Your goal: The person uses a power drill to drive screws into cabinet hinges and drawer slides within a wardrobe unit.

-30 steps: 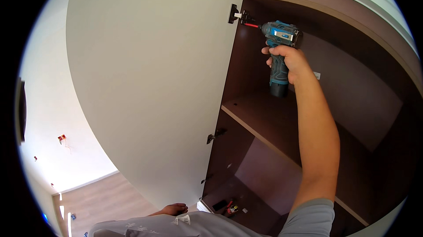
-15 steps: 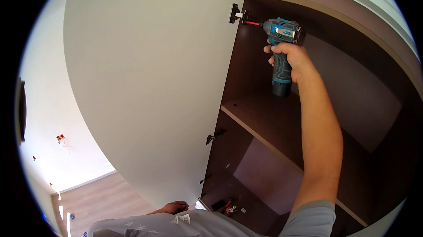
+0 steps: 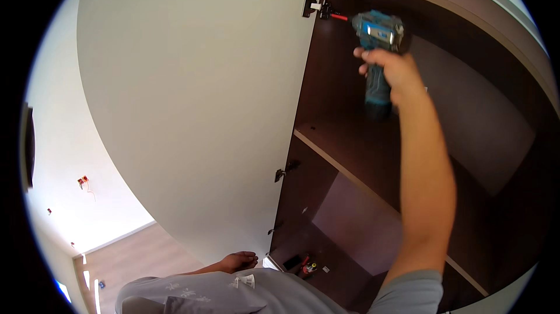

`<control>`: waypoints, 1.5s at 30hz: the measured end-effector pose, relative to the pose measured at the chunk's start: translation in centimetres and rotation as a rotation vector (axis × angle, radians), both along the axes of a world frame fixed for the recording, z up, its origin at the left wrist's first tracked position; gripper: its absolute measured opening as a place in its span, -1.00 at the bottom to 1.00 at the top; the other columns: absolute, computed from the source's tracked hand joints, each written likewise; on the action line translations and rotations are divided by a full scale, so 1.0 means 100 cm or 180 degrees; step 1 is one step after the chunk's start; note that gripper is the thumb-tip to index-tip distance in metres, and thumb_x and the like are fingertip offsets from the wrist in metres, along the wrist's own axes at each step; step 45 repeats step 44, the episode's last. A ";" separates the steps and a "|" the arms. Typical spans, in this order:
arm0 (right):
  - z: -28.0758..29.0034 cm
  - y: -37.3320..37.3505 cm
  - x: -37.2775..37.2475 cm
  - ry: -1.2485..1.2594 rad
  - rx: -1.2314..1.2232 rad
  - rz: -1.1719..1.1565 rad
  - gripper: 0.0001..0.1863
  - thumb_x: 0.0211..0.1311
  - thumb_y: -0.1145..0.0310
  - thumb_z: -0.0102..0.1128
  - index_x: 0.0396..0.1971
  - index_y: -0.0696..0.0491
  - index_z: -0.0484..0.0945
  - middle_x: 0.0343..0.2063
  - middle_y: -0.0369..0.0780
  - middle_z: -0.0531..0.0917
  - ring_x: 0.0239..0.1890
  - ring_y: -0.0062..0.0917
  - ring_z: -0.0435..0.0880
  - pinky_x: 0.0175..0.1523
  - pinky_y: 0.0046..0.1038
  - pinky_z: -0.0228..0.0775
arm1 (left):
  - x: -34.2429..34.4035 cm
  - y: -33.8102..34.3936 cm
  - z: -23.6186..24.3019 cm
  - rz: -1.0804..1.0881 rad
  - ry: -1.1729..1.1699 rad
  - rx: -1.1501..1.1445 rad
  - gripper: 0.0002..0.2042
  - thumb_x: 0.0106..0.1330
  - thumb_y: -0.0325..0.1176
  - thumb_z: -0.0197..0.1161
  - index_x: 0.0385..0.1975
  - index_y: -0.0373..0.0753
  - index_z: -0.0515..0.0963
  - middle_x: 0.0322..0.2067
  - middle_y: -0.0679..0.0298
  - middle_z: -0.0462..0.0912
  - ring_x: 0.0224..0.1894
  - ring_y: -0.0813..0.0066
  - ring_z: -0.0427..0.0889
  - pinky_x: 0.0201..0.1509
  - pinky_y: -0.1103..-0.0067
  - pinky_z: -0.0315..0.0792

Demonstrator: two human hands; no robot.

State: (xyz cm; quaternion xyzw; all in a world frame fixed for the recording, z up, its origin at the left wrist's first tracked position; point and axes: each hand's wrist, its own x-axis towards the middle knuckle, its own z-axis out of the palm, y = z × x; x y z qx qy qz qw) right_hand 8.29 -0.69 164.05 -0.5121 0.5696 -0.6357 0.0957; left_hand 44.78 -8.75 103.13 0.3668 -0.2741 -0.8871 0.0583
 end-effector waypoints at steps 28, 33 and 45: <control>-0.512 0.177 0.134 -0.1113 0.1280 0.0053 -0.44 -0.05 0.39 0.59 0.01 0.13 0.57 -0.14 -0.22 0.74 -0.09 -0.53 0.73 0.04 -0.40 0.57 | -0.109 -0.010 0.102 -0.0241 0.1089 -0.0035 -0.89 0.51 -0.31 0.21 -0.07 -0.10 0.56 -0.14 0.44 0.63 -0.04 0.63 0.62 0.04 0.67 0.57; -0.546 0.166 0.143 -0.1457 0.0979 -0.0101 -0.43 -0.09 0.33 0.60 -0.01 0.11 0.59 -0.16 -0.19 0.75 -0.13 -0.43 0.77 -0.01 -0.36 0.59 | -0.124 -0.016 0.113 -0.0279 0.1160 -0.0133 -0.90 0.51 -0.28 0.21 -0.16 -0.14 0.56 -0.19 0.45 0.62 -0.12 0.68 0.61 -0.02 0.71 0.56; -0.542 0.120 0.140 -0.0238 0.0526 0.0082 -0.44 0.06 0.41 0.48 0.12 0.13 0.56 -0.14 -0.16 0.76 -0.11 -0.31 0.77 0.05 -0.33 0.57 | -0.116 -0.036 0.137 0.0215 0.0712 -0.0162 -0.79 0.51 -0.31 0.21 0.06 -0.10 0.49 -0.10 0.40 0.61 -0.02 0.57 0.60 0.14 0.58 0.52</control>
